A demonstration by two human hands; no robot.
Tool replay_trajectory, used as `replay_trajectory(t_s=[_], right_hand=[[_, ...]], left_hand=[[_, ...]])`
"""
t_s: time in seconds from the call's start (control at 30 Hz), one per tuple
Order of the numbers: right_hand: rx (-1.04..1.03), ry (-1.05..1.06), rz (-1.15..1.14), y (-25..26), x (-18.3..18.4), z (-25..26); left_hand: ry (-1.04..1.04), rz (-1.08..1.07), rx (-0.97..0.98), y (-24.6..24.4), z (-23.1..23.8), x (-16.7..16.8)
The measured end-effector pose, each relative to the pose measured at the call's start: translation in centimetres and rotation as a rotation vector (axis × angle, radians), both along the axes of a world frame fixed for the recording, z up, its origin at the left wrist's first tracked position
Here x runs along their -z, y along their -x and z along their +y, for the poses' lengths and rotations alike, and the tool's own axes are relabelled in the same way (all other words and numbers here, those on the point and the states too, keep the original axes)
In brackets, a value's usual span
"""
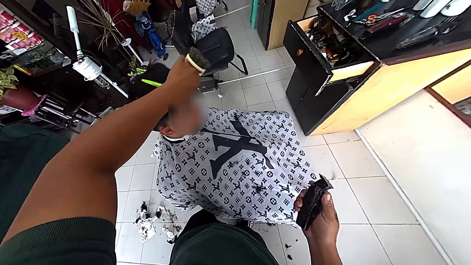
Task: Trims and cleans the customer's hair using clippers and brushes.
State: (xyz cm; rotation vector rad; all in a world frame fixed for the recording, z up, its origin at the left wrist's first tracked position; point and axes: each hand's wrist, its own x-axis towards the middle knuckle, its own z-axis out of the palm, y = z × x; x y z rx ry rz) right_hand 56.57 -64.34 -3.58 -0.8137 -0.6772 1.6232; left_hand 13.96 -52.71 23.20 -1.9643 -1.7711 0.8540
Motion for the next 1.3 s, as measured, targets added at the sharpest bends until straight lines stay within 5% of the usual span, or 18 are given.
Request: replay_trajectory(t_s=[0.07, 0.17, 0.23, 0.27, 0.37, 0.5, 0.53, 0.6, 0.67, 0.73, 0.87, 1.0, 1.1, 1.17, 1.23, 1.3], right_hand=[[-0.014, -0.004, -0.001, 0.0, -0.2, 0.1], [-0.034, -0.021, -0.012, 0.4, -0.5, 0.4], [-0.046, -0.028, -0.008, 0.8, -0.8, 0.7], [-0.057, -0.035, -0.007, 1.0, -1.0, 0.8], [-0.094, -0.075, -0.032, 1.9, -1.6, 1.1], [-0.144, -0.112, -0.045, 3.6, -2.6, 1.0], [-0.155, -0.109, -0.04, 4.2, -3.0, 0.7], [-0.18, -0.111, -0.03, 5.5, -4.0, 0.0], [-0.201, -0.124, -0.029, 6.8, -4.9, -0.8], [-0.221, -0.141, -0.057, 8.1, -5.8, -1.5], [-0.27, -0.178, -0.089, 11.0, -7.8, -2.5], [-0.315, -0.331, -0.102, 14.3, -10.2, -1.4], [-0.391, -0.425, -0.077, 17.1, -12.1, 0.2], [-0.467, -0.47, -0.068, 19.2, -12.9, 1.0], [-0.552, -0.506, -0.066, 20.2, -13.4, 1.2], [-0.612, -0.534, -0.05, 19.4, -13.7, 0.9]], left_hand=[[-0.091, -0.062, 0.032, -0.5, 0.3, 1.1], [-0.308, -0.498, 0.234, -2.4, -2.6, 4.6], [-0.234, -0.793, 0.18, -4.8, -7.1, 7.7], [-0.114, -0.777, 0.18, -5.4, -9.4, 9.5], [0.128, -1.169, -0.178, -4.7, -13.2, 10.6], [-0.6, -2.002, -0.186, -3.0, -13.3, 11.1], [-0.671, -2.186, -0.22, -3.0, -12.7, 11.2], [-0.491, -2.422, -0.441, -3.0, -12.3, 10.7], [-0.31, -2.459, -0.446, -2.8, -12.7, 10.3], [-0.409, -2.391, -0.207, -2.3, -12.9, 10.8], [-0.288, -2.51, -0.315, -1.7, -12.8, 11.6], [-0.445, -2.378, -0.016, -0.7, -13.2, 11.8], [-0.145, -2.514, -0.193, -0.2, -13.8, 12.1], [-0.186, -2.232, -0.185, 0.2, -16.7, 12.0], [-0.569, -1.801, 0.093, 1.4, -20.3, 12.6], [-0.804, -1.634, 0.324, 3.9, -21.5, 11.7]])
